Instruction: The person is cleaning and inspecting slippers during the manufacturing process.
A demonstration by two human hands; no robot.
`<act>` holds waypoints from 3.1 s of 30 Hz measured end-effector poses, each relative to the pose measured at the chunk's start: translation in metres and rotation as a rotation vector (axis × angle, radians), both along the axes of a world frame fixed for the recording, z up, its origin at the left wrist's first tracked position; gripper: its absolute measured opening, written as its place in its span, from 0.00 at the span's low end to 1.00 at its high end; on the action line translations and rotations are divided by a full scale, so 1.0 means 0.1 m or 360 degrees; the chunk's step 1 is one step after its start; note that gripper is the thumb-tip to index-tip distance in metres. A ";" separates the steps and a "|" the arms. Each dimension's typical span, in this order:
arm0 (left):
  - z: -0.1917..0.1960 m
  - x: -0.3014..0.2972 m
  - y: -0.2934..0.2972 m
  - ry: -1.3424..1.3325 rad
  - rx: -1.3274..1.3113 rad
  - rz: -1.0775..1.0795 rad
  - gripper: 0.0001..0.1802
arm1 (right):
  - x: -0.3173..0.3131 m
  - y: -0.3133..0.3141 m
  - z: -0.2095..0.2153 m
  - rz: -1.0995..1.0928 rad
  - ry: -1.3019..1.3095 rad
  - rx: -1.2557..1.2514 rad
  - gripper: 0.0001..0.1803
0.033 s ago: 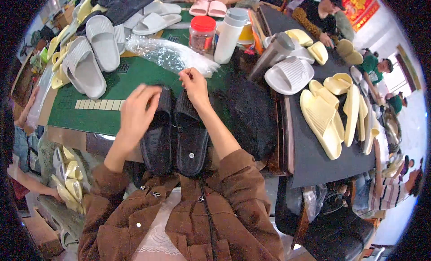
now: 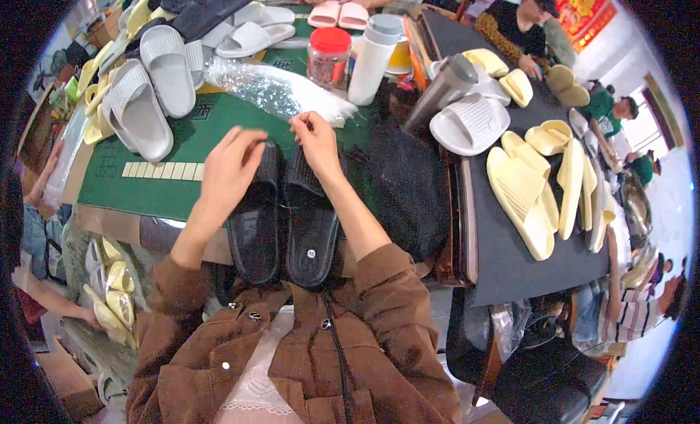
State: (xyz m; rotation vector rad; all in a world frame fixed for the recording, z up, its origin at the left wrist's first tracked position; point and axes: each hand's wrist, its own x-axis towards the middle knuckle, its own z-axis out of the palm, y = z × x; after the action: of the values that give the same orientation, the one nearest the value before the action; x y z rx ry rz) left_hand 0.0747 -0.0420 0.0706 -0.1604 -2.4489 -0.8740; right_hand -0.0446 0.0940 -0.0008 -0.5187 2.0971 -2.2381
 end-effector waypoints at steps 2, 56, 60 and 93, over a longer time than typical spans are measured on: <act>-0.24 -0.38 -0.04 0.0055 -0.0045 -0.0074 0.08 | 0.03 0.00 0.03 0.0041 -0.0004 -0.0026 0.09; -0.52 -0.63 0.21 0.0007 0.0475 -0.0239 0.04 | 0.26 0.16 0.07 -0.0085 -0.0215 -0.0325 0.16; -0.51 -0.64 0.24 0.0059 0.0448 -0.0231 0.06 | 0.20 0.18 0.05 0.0006 -0.0233 -0.0583 0.17; -0.31 0.86 0.42 -0.0251 -0.0523 -0.0333 0.29 | 0.94 2.60 1.26 -0.0354 -0.0034 -0.2933 0.09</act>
State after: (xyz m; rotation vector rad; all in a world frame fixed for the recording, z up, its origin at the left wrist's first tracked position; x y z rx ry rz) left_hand 0.1610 0.0001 0.0400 -0.4905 -2.7478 -0.5782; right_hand 0.0491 0.3539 0.1255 -0.1467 -0.5435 -3.4703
